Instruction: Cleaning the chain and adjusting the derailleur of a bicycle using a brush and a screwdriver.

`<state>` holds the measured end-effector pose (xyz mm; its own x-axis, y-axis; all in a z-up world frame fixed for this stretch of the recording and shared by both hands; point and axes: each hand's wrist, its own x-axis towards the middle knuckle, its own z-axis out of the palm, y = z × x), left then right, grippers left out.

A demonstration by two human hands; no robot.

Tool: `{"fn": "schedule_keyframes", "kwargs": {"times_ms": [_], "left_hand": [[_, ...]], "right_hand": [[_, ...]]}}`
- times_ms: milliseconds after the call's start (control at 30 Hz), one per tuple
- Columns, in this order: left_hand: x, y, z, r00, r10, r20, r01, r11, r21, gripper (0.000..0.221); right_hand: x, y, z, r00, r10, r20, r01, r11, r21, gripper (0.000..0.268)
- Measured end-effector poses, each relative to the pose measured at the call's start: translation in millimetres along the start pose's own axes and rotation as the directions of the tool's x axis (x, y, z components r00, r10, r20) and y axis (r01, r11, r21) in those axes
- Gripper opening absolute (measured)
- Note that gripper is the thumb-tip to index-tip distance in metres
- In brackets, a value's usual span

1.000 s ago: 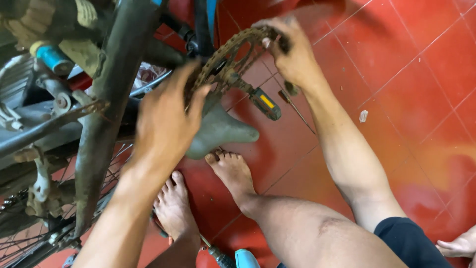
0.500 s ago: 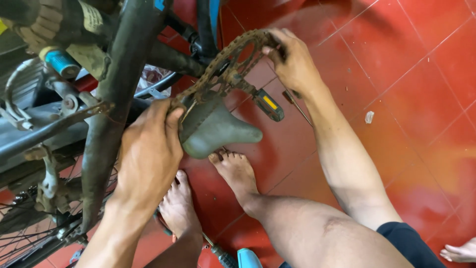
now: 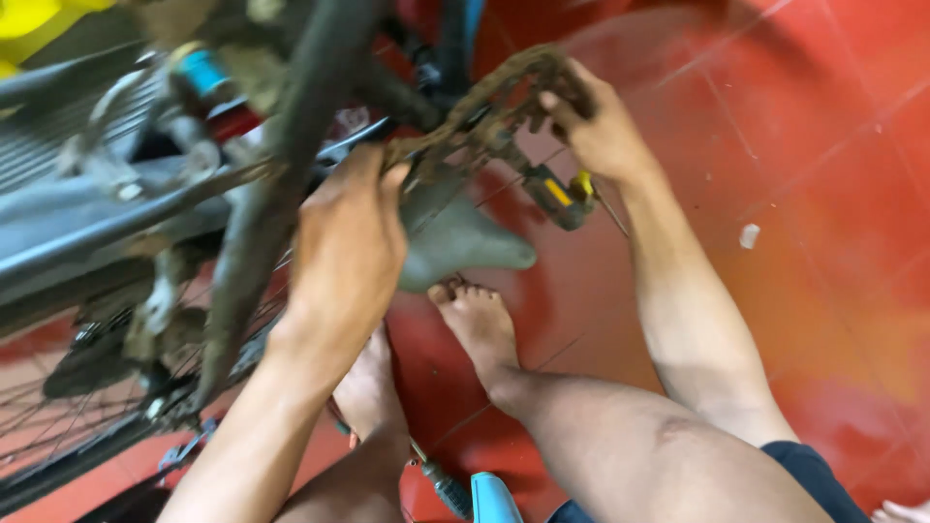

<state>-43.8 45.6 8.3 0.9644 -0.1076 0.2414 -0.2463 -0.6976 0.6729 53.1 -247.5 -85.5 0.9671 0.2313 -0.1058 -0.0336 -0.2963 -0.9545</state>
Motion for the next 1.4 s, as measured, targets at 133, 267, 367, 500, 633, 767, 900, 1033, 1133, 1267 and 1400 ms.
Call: {"fn": "schedule_keyframes", "kwargs": {"times_ms": [133,267,367,500,633,767,900,1033,1133,1267,1400], "left_hand": [[-8.9,-40.3,31.0,0.996,-0.026,-0.081,0.031,0.997,0.069,0.009],[-24.4,-40.4,1.9,0.932,0.277,0.232,-0.352,0.545,0.761,0.018],[-43.9,-18.2,-47.6,0.969,0.115,0.220,-0.113,0.993,-0.024,0.049],[-111.8,3.5,-122.3,0.965,-0.076,0.252,0.171,0.909,-0.380,0.041],[-224.1,-18.9,-145.0,0.865,-0.463,0.193,0.498,0.747,-0.441,0.029],[-302.2,-82.4,-125.9,0.592,-0.805,-0.020,0.756,0.565,-0.330,0.026],[-285.2,-116.6,-101.9,0.587,-0.757,-0.286,0.614,0.647,-0.452,0.026],[-251.6,-146.0,-69.4,0.613,-0.729,-0.305,0.441,0.636,-0.633,0.026],[-242.5,-171.2,-55.1,0.612,-0.697,-0.374,0.386,0.676,-0.628,0.019],[-248.7,-164.3,-67.8,0.717,-0.618,-0.323,0.230,0.647,-0.727,0.018],[-255.9,-135.8,-84.7,0.708,-0.622,-0.336,0.324,0.708,-0.627,0.022]], "right_hand": [[-13.7,-6.9,-3.0,0.974,0.194,-0.113,-0.211,0.964,-0.162,0.055],[-42.6,-64.8,5.5,0.933,-0.349,-0.091,0.238,0.785,-0.572,0.049],[-63.2,-97.7,4.0,0.899,-0.433,-0.064,0.284,0.688,-0.668,0.042],[-89.1,-133.1,7.8,0.884,-0.466,0.042,0.369,0.640,-0.674,0.031],[-119.1,-179.8,21.8,0.926,-0.374,0.050,0.339,0.766,-0.545,0.033],[-135.2,-201.8,28.3,0.962,-0.268,0.056,0.269,0.884,-0.383,0.029],[-152.5,-236.9,47.9,0.941,-0.299,0.159,0.339,0.827,-0.449,0.034],[-174.5,-276.7,56.5,0.926,-0.317,0.207,0.379,0.770,-0.514,0.039],[-191.7,-308.9,58.9,0.916,-0.320,0.240,0.400,0.710,-0.579,0.043],[-213.3,-363.3,95.5,0.865,-0.385,0.323,0.497,0.557,-0.665,0.039],[-196.0,-364.8,119.5,0.711,-0.503,0.492,0.686,0.341,-0.643,0.025]]}}
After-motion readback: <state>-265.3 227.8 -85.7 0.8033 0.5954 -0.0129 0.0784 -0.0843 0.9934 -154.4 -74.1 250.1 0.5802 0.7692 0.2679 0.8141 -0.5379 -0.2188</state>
